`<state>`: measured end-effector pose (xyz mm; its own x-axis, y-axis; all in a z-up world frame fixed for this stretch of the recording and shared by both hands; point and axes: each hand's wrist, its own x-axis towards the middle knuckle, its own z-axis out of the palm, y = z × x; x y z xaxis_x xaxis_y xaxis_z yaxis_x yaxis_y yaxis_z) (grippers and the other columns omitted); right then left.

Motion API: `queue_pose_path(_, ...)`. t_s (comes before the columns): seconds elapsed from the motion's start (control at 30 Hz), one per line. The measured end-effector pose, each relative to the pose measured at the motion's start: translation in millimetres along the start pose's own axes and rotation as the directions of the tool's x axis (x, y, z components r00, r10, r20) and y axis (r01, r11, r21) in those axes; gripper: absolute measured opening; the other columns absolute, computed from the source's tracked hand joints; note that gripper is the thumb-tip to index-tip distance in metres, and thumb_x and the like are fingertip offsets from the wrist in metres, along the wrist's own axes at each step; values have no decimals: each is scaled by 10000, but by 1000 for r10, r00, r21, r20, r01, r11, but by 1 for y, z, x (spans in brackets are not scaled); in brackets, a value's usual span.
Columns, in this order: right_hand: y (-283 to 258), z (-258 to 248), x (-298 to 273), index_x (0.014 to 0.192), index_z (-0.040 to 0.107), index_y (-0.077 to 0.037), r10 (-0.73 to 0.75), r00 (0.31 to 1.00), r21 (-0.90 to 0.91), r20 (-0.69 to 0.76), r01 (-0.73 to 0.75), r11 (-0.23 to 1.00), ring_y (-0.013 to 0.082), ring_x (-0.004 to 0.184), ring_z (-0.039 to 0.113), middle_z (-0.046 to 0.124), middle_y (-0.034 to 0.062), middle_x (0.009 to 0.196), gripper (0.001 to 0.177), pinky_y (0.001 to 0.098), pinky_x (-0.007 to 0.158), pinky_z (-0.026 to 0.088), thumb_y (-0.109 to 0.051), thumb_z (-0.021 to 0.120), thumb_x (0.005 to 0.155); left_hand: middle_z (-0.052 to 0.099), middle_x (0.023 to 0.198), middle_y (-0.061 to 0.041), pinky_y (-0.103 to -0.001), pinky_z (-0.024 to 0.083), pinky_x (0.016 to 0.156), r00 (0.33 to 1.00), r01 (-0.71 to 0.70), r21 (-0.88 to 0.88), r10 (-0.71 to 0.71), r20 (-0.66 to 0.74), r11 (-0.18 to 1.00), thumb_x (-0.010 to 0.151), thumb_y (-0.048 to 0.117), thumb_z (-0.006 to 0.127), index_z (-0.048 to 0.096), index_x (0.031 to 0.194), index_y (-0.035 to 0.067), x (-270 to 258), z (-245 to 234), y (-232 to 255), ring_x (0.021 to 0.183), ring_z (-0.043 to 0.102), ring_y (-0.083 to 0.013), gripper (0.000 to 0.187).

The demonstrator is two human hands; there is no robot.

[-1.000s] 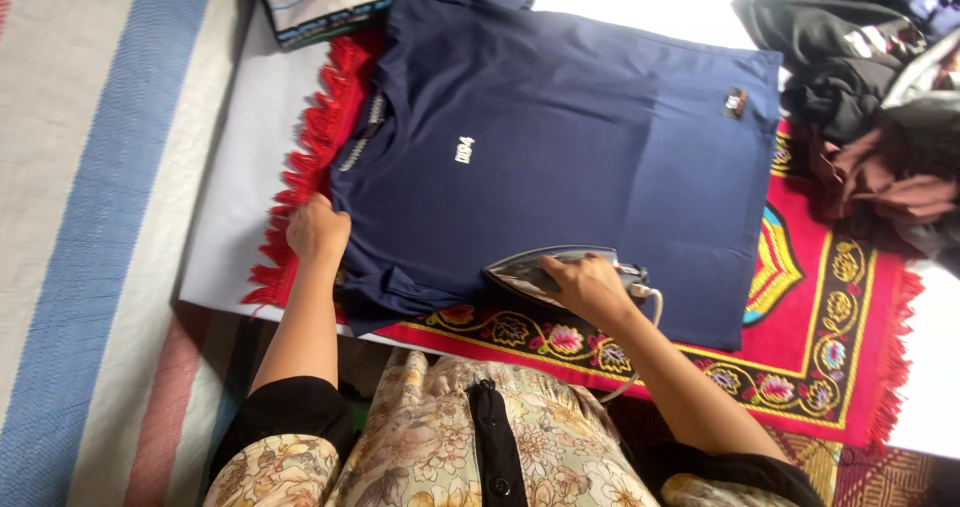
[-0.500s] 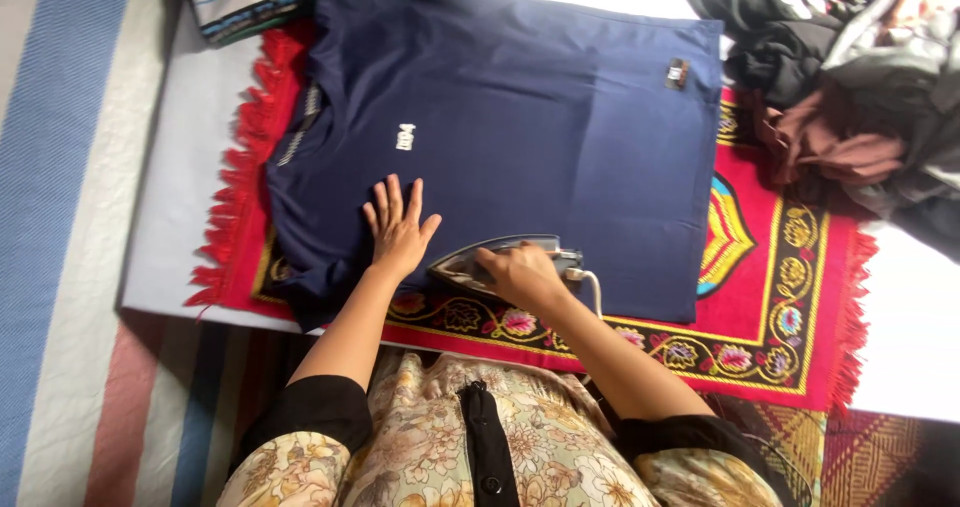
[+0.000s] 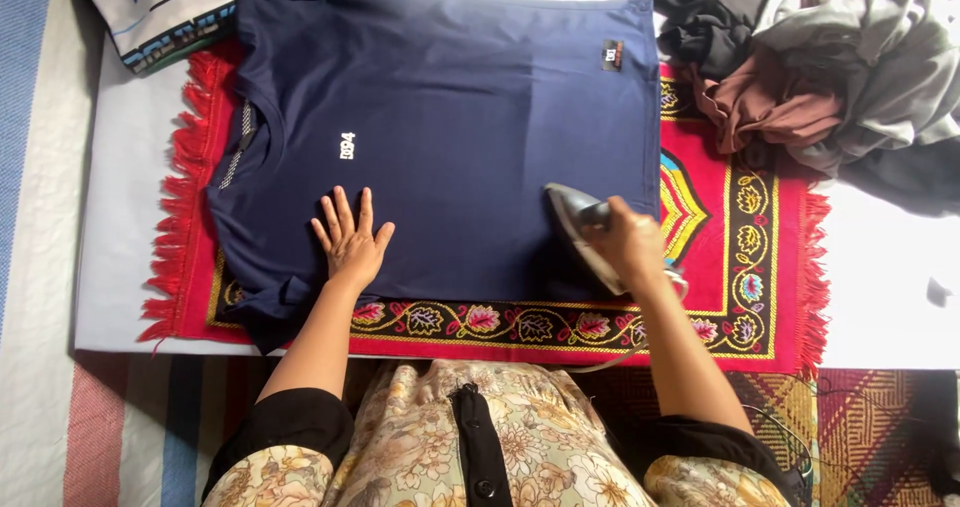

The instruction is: Ironing and folding a navy blue t-shirt on a mat.

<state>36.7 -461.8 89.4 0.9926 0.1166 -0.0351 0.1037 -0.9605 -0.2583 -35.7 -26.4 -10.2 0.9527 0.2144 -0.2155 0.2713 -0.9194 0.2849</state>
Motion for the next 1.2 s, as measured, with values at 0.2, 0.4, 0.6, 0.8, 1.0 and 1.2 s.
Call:
queue_pose_path(0.2,40,-14,27,1048,662,-123,255,966,23,45,-256,966,400,849,725,744,173,892,440,521,752,559,-445,826,797,-111,1709,-167,-623,-83,1215,999,25,5,-26,27,1000,1016,610,360,113,1654,253,0,-4,4,1563,-154,-382,772)
queue_pose_path(0.4,19,-3,21,1050,672,-136,120,991,13,57,-121,993,403,810,720,737,182,851,439,503,699,569,-443,826,777,-157,1696,-201,-671,-98,1178,996,73,8,-74,39,997,994,537,444,91,1663,230,10,5,11,1553,-179,-414,816)
queue_pose_path(0.6,-52,22,3,1050,661,-142,-154,985,-39,82,157,987,393,659,709,714,175,706,401,519,597,551,-452,787,829,-173,1720,-196,-707,-115,1166,999,29,-86,-26,30,996,989,485,465,89,1686,232,31,31,31,1568,-202,-415,831)
queue_pose_path(0.8,-52,29,13,993,646,-131,-233,972,90,21,230,969,377,729,720,724,162,763,274,494,640,568,-361,751,886,-263,1676,-182,-721,-153,1139,984,102,-111,-84,157,989,919,668,522,-12,1654,267,32,12,46,1527,-285,-394,993)
queue_pose_path(1.0,-1,-23,42,1064,687,-148,229,973,127,4,-227,965,389,865,731,753,183,904,359,505,774,569,-363,802,799,-306,1664,-179,-721,-161,1136,974,113,-99,-90,209,989,897,682,542,-55,1649,291,31,8,47,1518,-319,-391,1037)
queue_pose_path(1.2,75,-19,85,1150,717,-223,482,876,100,-5,-479,872,359,957,726,757,139,1011,493,487,850,552,-439,859,731,-333,1655,-174,-723,-176,1130,961,121,-75,-98,259,990,905,695,521,-93,1643,299,33,5,48,1503,-350,-387,1039)
